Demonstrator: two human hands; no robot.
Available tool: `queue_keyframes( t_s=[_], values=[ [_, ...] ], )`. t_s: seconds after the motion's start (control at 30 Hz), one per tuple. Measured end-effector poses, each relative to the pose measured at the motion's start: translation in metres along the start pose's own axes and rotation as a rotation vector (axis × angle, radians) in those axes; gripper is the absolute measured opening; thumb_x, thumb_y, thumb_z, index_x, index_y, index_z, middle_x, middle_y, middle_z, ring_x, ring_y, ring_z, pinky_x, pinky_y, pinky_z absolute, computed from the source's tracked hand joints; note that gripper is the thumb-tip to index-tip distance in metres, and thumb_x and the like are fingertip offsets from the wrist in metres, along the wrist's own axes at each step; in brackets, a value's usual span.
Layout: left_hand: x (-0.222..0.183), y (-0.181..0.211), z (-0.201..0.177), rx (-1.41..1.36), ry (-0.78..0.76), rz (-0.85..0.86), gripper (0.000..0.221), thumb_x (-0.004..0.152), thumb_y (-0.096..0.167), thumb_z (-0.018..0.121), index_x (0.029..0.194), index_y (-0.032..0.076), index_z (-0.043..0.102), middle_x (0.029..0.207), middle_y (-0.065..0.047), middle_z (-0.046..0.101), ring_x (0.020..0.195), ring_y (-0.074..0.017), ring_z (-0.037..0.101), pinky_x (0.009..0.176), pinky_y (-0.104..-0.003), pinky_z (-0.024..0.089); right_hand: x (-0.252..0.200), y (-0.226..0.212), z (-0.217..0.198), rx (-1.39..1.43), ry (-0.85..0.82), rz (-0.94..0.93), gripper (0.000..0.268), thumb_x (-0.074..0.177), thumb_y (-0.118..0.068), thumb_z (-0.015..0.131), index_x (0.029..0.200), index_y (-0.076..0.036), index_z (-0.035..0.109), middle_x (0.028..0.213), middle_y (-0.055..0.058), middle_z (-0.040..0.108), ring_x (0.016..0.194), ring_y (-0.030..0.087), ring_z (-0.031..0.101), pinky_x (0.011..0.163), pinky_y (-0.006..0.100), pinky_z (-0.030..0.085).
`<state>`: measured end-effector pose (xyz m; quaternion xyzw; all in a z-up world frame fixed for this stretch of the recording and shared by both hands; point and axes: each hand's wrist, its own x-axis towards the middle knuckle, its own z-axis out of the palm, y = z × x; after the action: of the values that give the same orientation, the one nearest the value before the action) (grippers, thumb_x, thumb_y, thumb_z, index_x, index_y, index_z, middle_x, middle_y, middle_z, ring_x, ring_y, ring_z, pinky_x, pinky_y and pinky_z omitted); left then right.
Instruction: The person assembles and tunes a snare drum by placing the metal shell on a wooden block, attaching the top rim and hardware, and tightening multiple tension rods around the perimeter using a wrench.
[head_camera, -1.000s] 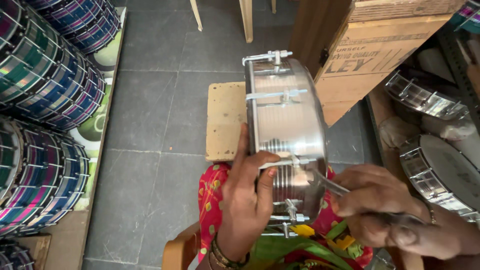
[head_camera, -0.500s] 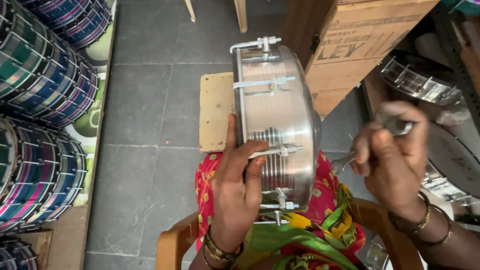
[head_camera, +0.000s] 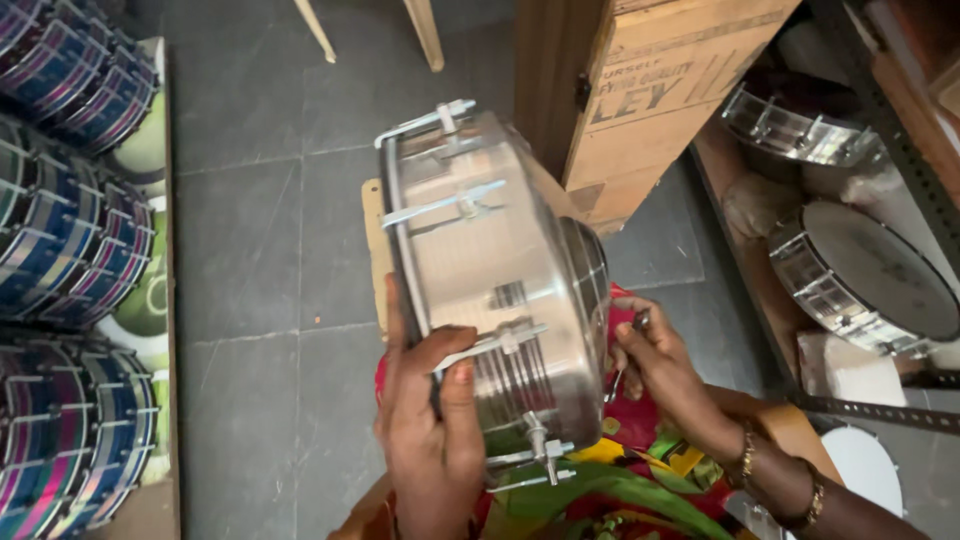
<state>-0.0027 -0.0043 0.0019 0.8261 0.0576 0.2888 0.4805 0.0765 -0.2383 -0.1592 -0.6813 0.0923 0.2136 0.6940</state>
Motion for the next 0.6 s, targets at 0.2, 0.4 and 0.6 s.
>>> queue_keyframes(
  t_s=[0.2,0.4,0.6],
  values=[
    [0.021,-0.021,-0.011,-0.181,-0.005,0.076,0.022,0.110,0.012,0.049,0.116,-0.005,0.061,0.158,-0.042,0.039,0.144,-0.0403,0.053,0.114,-0.043,0.046,0.024,0.049,0.007,-0.294,-0.112,-0.028,0.039,0.101,-0.007,0.047,0.139,-0.011,0.047,0.080,0.005,0.061,0.061,0.010,0.057,0.049,0.024,0.047],
    [0.017,-0.032,-0.011,-0.193,0.108,-0.155,0.025,0.106,0.018,0.054,0.112,-0.004,0.064,0.151,-0.035,0.056,0.102,-0.0253,0.065,0.091,-0.034,0.052,0.026,0.049,0.010,-0.390,-0.174,-0.183,0.062,0.093,0.002,0.055,0.151,-0.011,0.039,0.112,0.015,0.071,0.084,0.016,0.065,0.071,0.030,0.053],
    [0.019,-0.087,-0.019,-0.186,0.021,0.029,0.029,0.117,0.027,0.055,0.114,-0.002,0.060,0.125,-0.021,0.062,0.105,-0.0177,0.064,0.104,-0.030,0.049,0.025,0.033,0.005,-0.703,-0.184,-0.477,0.054,0.095,-0.011,0.061,0.147,-0.012,0.046,0.093,0.017,0.070,0.074,0.021,0.067,0.061,0.033,0.054]
  ],
)
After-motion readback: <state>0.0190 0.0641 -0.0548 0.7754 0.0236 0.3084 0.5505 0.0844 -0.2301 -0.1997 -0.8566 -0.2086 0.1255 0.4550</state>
